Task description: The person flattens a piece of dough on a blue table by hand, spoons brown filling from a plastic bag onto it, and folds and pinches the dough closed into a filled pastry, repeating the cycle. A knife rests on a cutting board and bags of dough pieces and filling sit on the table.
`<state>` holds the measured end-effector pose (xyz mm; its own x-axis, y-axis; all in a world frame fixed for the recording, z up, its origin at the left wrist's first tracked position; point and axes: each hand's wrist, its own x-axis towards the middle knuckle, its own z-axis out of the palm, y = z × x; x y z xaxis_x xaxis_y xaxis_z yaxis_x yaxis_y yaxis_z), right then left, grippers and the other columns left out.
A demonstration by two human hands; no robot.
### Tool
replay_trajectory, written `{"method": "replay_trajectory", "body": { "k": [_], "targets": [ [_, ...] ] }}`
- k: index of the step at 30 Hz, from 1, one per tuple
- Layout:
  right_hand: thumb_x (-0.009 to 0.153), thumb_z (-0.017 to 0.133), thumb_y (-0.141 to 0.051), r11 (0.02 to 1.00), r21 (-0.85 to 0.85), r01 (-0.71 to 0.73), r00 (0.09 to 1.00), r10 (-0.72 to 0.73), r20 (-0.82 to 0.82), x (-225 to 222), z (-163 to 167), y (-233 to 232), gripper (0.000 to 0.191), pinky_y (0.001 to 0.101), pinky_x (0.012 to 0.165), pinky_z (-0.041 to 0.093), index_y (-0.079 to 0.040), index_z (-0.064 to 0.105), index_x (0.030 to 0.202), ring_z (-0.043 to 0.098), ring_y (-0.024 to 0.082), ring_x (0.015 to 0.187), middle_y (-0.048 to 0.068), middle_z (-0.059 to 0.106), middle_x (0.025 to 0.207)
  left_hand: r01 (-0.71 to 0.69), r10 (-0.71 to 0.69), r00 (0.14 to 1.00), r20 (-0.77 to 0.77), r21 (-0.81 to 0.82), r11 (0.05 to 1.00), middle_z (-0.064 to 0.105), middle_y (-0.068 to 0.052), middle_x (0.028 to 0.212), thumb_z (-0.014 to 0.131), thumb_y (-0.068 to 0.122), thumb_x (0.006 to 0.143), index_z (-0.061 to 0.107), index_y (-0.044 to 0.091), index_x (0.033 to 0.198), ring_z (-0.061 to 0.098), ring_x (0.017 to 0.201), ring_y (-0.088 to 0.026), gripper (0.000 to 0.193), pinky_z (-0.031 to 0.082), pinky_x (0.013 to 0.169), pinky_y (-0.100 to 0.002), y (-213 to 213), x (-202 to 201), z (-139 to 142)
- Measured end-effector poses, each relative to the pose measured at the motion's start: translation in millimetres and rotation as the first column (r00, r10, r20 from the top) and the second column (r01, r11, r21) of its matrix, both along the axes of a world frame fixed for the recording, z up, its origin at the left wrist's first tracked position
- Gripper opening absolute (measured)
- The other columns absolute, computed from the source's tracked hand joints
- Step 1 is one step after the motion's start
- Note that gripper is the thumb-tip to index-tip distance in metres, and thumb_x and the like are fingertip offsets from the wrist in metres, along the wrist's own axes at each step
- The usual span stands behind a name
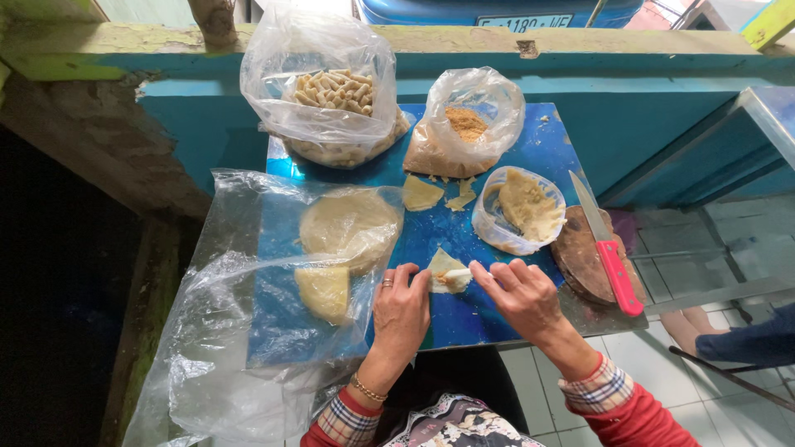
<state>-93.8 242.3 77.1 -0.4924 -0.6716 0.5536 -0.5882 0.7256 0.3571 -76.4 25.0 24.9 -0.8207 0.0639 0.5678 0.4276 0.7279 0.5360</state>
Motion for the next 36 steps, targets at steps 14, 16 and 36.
{"method": "replay_trajectory", "body": {
  "k": [14,16,36],
  "targets": [
    [0.090,0.067,-0.008,0.961,-0.132,0.245,0.970,-0.244,0.020,-209.2,63.1,7.4,0.008,0.0379,0.074,0.055,-0.011,0.069,0.098,0.068,0.026,0.092,0.006,0.070,0.096,-0.030,0.032,0.998,0.060,-0.030,0.999,0.057,-0.013,0.093,0.071,0.014,0.087,0.059,0.005,0.089,0.058,0.091,-0.033,0.015,0.048,0.076,-0.045,7.3,3.4,2.2],
    [0.089,0.064,-0.004,0.946,0.035,0.321,0.945,-0.323,0.060,-256.9,56.5,-15.8,0.013,0.0384,0.078,0.057,-0.012,0.070,0.097,0.069,0.025,0.099,0.007,0.072,0.100,-0.033,0.034,0.998,0.046,-0.019,0.999,0.057,-0.014,0.093,0.071,0.013,0.085,0.059,0.005,0.089,0.058,0.091,-0.033,0.015,0.048,0.077,-0.045,7.5,3.3,1.2],
    [0.083,0.078,-0.023,0.658,-0.445,0.608,0.647,-0.087,0.757,-7.0,-33.9,-24.3,0.016,0.0335,0.061,0.055,-0.012,0.073,0.093,0.068,0.018,0.064,0.002,0.070,0.089,0.002,-0.018,0.993,0.117,0.141,0.990,0.066,-0.013,0.085,0.070,0.010,0.088,0.062,0.006,0.089,0.065,0.084,-0.034,0.009,0.051,0.073,-0.045,8.2,-13.0,1.1]
  ]
}}
